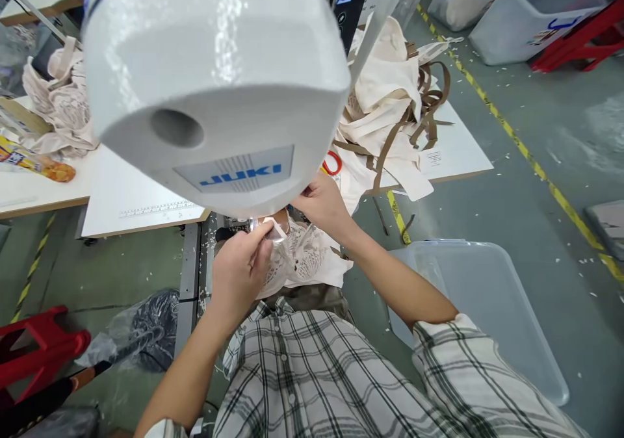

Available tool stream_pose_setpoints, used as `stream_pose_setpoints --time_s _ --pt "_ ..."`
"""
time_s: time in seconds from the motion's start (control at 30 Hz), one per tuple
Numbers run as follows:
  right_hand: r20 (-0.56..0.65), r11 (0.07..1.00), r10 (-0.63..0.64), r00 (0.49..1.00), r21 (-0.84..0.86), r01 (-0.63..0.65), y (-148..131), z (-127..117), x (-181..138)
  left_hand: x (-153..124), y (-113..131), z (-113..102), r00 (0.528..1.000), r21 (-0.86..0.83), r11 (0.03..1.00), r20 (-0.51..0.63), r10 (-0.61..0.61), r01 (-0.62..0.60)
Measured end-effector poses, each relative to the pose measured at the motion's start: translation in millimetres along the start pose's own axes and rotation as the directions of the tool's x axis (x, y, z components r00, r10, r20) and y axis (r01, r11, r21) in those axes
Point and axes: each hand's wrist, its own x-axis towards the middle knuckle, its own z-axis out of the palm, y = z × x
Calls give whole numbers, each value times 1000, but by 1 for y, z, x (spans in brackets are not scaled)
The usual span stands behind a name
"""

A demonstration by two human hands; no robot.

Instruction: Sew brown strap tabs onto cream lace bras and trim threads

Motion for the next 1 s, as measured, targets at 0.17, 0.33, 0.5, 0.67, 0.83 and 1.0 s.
stream_pose_setpoints --time_s 0.17,0.33,0.5,0.67,0.83,1.0 --pt "87 999 -45 995 -13 46 -2 -1 9 3 -20 -6 968 -197 976 246 -40 91" --pt "201 993 -54 978 -90 73 1 -11 21 3 -9 -7 966 -418 880 213 -147 226" --pt "294 977 -74 953 -172 129 2 -10 29 -1 10 -12 953 -490 823 231 -197 289" --pt "298 967 -95 950 -200 159 -3 -8 31 1 16 -13 979 -406 906 202 -38 118" --pt "330 969 -69 941 -204 143 -6 -9 33 8 11 -10 980 -359 933 188 59 13" --pt "337 974 -82 938 -172 147 -5 -9 34 15 12 -13 986 -361 931 169 6 57"
